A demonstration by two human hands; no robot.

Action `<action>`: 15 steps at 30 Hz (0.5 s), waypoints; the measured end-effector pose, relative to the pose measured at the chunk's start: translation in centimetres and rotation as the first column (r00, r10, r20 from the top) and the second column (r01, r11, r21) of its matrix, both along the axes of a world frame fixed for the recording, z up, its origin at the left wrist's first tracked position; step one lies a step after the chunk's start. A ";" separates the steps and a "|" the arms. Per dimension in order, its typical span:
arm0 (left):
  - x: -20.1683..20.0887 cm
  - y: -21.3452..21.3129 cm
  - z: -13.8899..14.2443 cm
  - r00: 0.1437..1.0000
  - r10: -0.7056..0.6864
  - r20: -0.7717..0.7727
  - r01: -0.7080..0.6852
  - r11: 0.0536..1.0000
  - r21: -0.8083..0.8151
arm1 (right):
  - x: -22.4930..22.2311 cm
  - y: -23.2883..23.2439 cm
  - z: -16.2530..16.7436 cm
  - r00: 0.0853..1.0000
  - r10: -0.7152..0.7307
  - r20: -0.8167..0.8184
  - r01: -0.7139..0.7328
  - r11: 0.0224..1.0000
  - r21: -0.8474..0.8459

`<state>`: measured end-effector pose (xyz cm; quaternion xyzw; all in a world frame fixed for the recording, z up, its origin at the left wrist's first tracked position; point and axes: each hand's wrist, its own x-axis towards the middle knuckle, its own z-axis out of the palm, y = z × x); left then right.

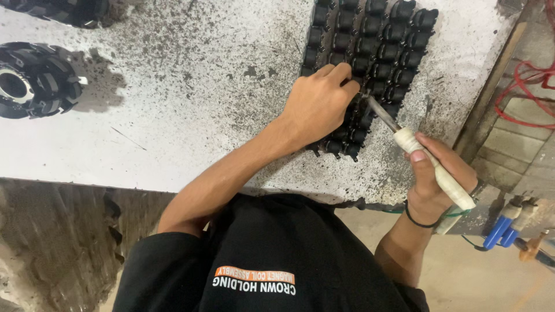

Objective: The person solders small black coil assembly components arranged in rows on a workbench, holding each part steady with one hand while applying a hot soldering iron with the other, with smoke rising as the iron touches each part. They occasionally set down or swap the iron and continue working through the rows of parts.

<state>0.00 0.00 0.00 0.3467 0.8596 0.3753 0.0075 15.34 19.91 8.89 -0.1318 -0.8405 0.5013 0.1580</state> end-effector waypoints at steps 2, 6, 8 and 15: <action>-0.1 -0.1 0.3 1.000 -0.004 -0.005 0.004 1.000 0.021 | 0.0 -0.8 -0.8 1.000 -0.002 -0.005 0.002 1.000 -0.016; 0.2 -0.1 0.9 1.000 -0.005 -0.029 0.007 0.998 0.066 | -0.3 -0.9 -0.7 0.999 0.010 0.033 -0.010 1.000 0.007; 0.1 0.2 1.0 1.000 -0.018 -0.015 0.019 0.999 0.043 | -0.2 -1.0 -0.4 0.999 0.005 0.040 -0.006 1.000 0.008; 0.3 0.7 1.1 0.999 -0.013 -0.041 0.014 0.999 0.033 | -0.7 -1.1 0.5 0.996 0.089 0.016 -0.091 0.986 0.141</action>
